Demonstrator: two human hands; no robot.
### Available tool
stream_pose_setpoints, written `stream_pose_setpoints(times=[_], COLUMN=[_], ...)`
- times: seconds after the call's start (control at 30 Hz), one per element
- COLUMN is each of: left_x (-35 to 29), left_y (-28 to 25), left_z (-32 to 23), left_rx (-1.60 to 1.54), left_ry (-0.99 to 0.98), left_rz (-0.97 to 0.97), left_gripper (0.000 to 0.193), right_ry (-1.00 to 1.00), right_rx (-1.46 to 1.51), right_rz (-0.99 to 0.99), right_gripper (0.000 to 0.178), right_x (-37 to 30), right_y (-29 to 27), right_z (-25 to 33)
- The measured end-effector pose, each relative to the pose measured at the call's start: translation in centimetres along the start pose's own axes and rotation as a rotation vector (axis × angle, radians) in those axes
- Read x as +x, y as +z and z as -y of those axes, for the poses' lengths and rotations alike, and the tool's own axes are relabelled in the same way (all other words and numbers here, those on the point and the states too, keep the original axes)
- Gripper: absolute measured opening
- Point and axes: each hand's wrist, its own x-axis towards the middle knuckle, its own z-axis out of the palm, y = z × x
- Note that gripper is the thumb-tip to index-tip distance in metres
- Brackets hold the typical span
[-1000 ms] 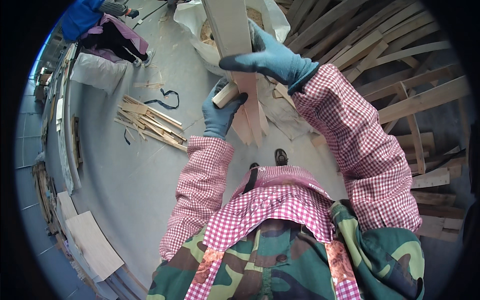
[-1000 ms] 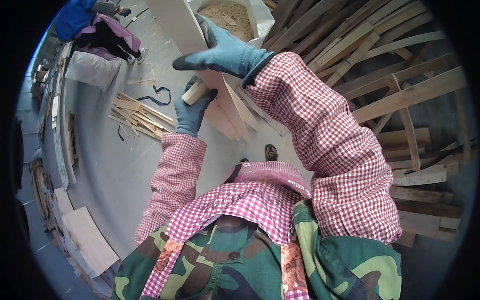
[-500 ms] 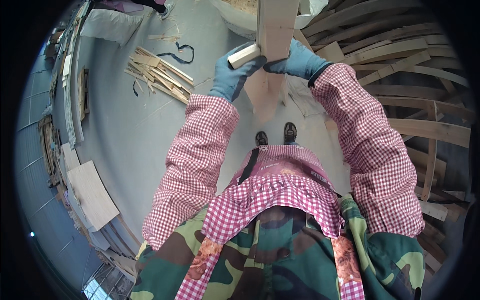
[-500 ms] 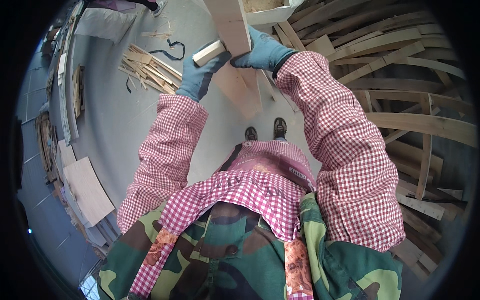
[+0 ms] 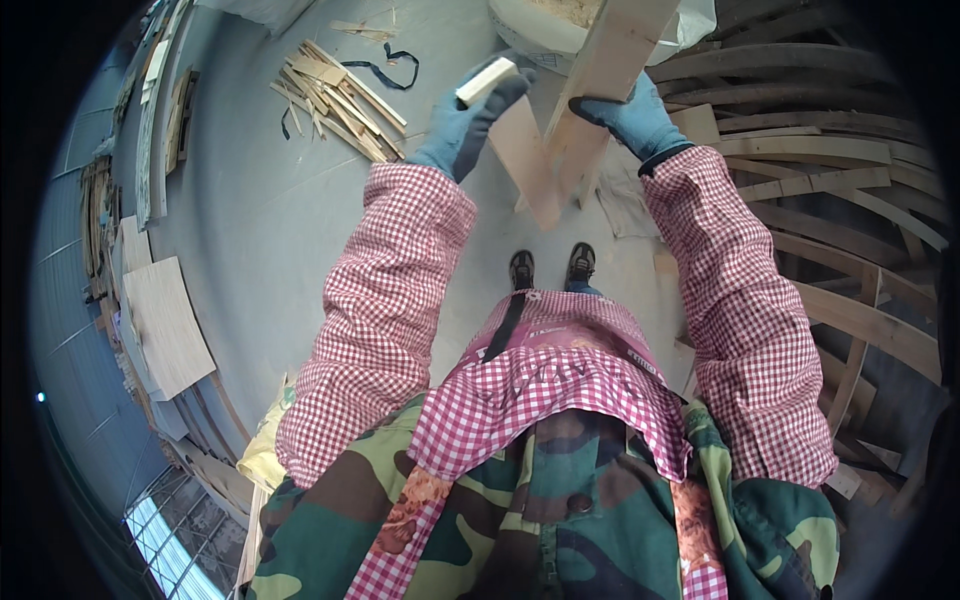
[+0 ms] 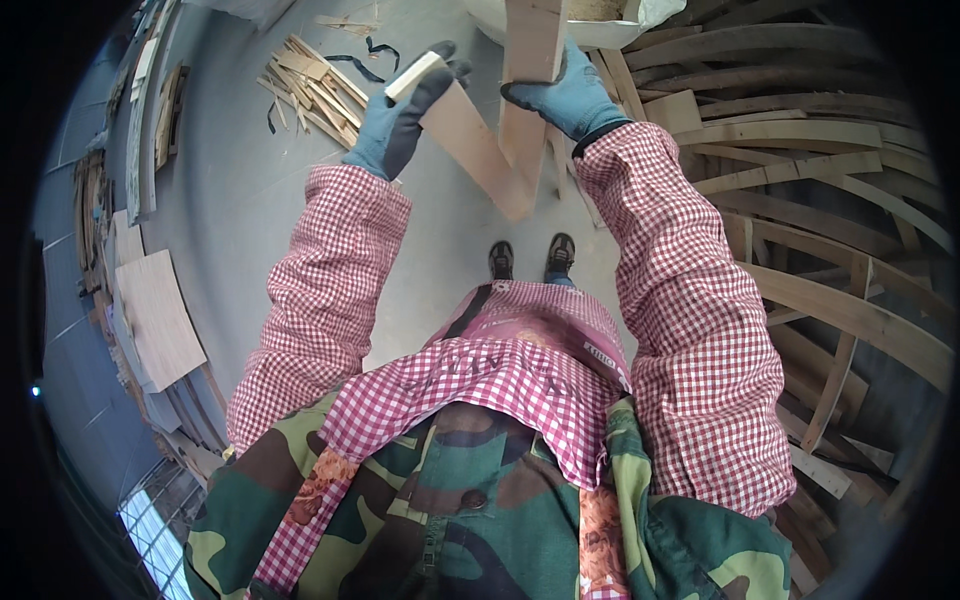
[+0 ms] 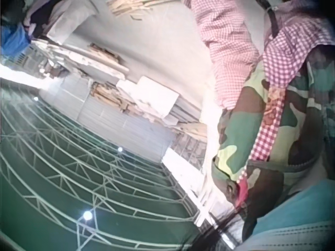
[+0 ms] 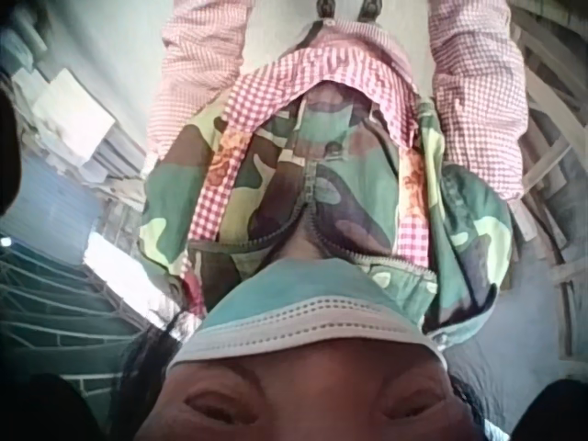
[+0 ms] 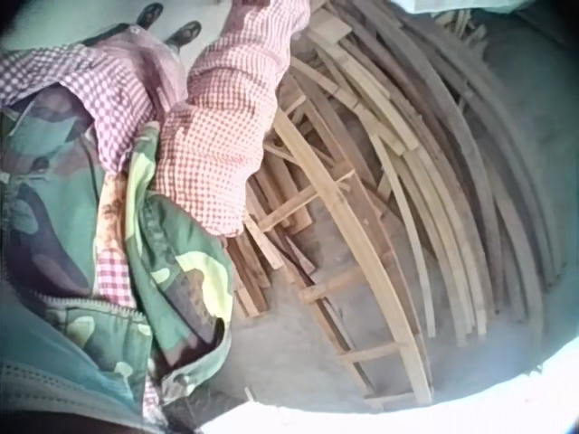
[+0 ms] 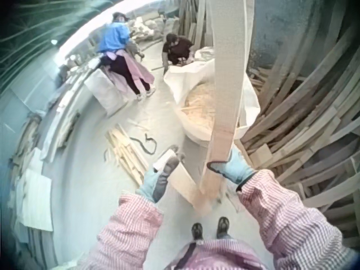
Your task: The person picks up long wooden planks from a pile, carries them across the workshop floor, and stacks them on a workbench. The person repeats this process several times, moving planks from one location to another.
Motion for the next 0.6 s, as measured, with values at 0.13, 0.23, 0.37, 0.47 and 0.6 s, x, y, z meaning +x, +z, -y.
stream_pose_setpoints(times=[0.13, 0.23, 0.37, 0.47, 0.6], left_x=[-1.3, -2.8, -5.3, -6.9, -8.7], left_y=[-4.6, -7.8, -10.1, -11.0, -11.2], left_z=[0.2, 1.6, 3.7, 4.7, 5.5], left_rx=[-0.215, -0.392, -0.595, -0.741, -0.781], left_ry=[-0.024, -0.029, -0.027, -0.027, -0.054], left_rz=[-0.189, -0.331, -0.467, -0.537, -0.634], left_gripper=[0.060, 0.062, 0.055, 0.053, 0.051], right_ry=[0.070, 0.035, 0.013, 0.062, 0.017], right_rx=[0.056, 0.189, 0.223, 0.258, 0.279], right_rz=[-0.154, -0.197, -0.123, -0.138, -0.170], right_gripper=[0.060, 0.057, 0.046, 0.040, 0.039], right_x=[0.6, 1.0, 1.0, 1.8, 2.2], right_y=[-1.3, -2.2, -2.4, -2.7, -3.4], right_z=[-0.4, -2.0, -0.5, -1.3, -1.5])
